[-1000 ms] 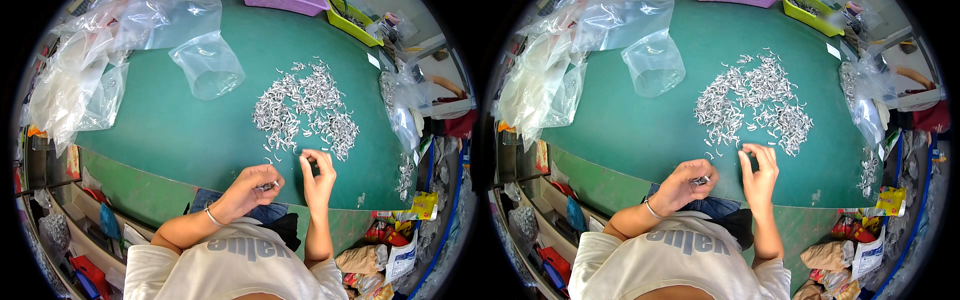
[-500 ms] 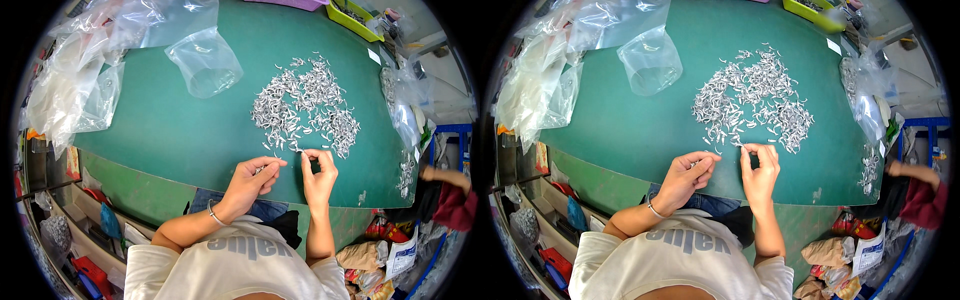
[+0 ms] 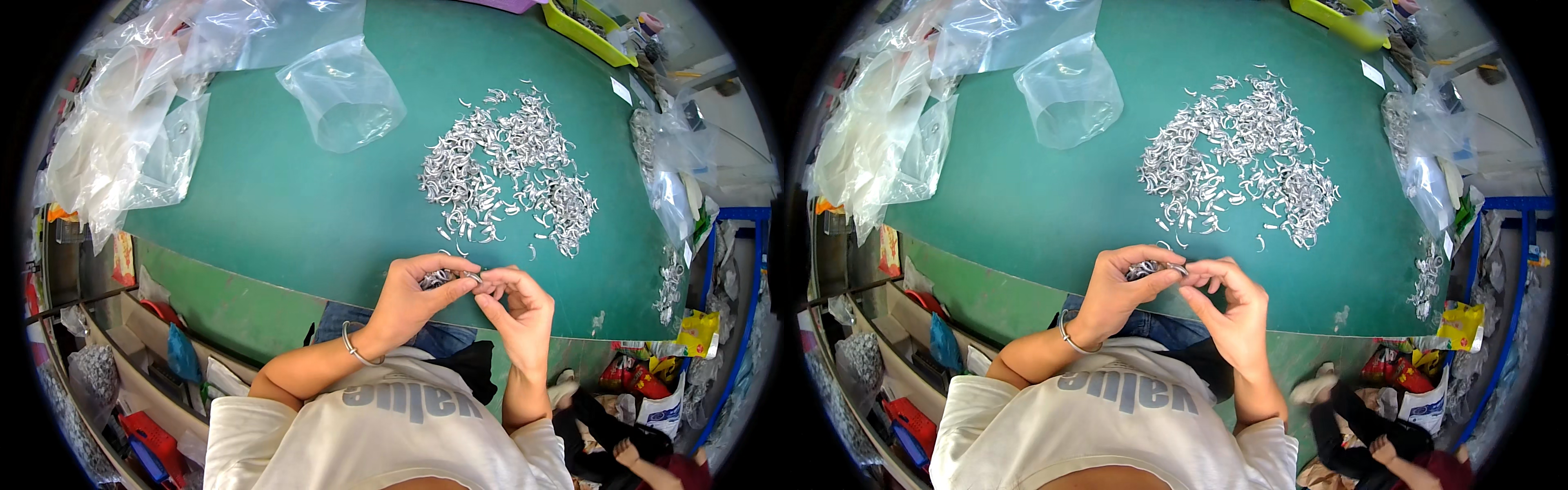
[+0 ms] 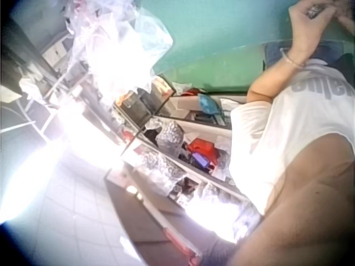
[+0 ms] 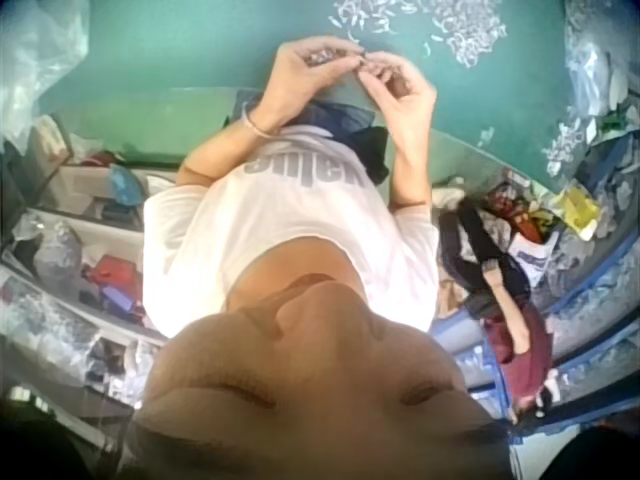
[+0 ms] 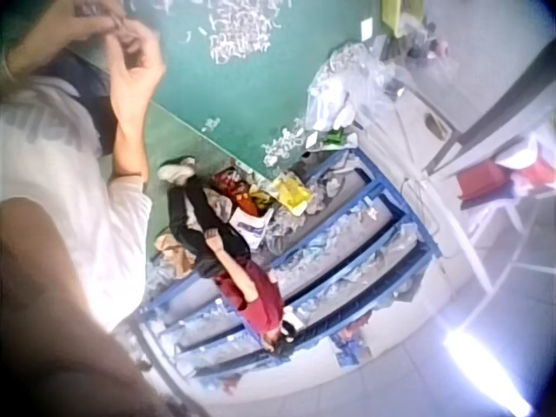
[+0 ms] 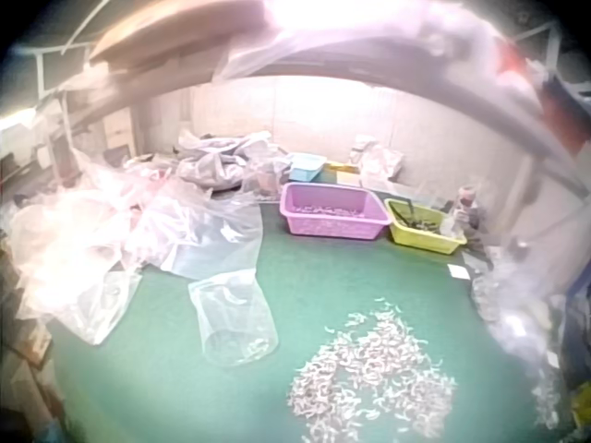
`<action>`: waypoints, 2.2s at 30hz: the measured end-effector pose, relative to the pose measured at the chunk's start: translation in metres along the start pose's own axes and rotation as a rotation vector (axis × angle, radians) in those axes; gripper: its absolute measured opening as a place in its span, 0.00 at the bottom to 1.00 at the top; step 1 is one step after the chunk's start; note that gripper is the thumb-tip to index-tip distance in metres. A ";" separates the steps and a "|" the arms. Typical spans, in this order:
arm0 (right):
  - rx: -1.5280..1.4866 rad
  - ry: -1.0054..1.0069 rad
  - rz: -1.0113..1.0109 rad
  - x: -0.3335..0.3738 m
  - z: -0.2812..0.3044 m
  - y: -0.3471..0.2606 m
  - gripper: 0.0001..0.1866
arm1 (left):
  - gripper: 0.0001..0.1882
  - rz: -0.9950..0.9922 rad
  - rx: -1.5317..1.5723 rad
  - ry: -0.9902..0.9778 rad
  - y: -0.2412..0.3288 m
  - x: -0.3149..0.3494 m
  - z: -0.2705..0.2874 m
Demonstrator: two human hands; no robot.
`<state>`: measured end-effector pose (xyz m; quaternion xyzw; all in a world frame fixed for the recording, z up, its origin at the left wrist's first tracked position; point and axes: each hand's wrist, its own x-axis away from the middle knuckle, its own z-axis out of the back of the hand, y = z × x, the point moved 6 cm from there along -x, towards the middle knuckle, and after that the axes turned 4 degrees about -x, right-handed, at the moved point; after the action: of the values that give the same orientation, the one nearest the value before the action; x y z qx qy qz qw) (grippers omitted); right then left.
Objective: The person retrieves a bag of small metal hooks from a shelf and pours them onto a green table. They then pick up the hooks one by one, inspect them, and place them into a pile on the table. The person continues this repetitive sorting process for the duration of the clip.
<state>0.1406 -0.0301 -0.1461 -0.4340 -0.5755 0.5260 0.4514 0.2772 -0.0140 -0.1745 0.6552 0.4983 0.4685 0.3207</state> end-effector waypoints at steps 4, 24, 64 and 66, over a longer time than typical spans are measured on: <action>0.156 -0.002 0.157 0.001 0.003 -0.008 0.08 | 0.07 -0.009 -0.032 -0.015 0.001 0.003 0.000; 0.101 0.057 0.273 0.011 0.000 -0.021 0.05 | 0.12 0.231 0.475 -0.336 -0.010 0.009 -0.015; 0.626 0.180 0.325 -0.020 0.021 0.003 0.04 | 0.08 0.229 0.382 -0.211 -0.020 -0.001 -0.006; 0.483 0.075 0.301 -0.013 0.012 -0.005 0.03 | 0.08 0.182 0.280 -0.089 -0.024 -0.003 0.000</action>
<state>0.1315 -0.0459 -0.1423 -0.4139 -0.3455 0.6924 0.4795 0.2681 -0.0092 -0.1967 0.7561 0.4827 0.3918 0.2043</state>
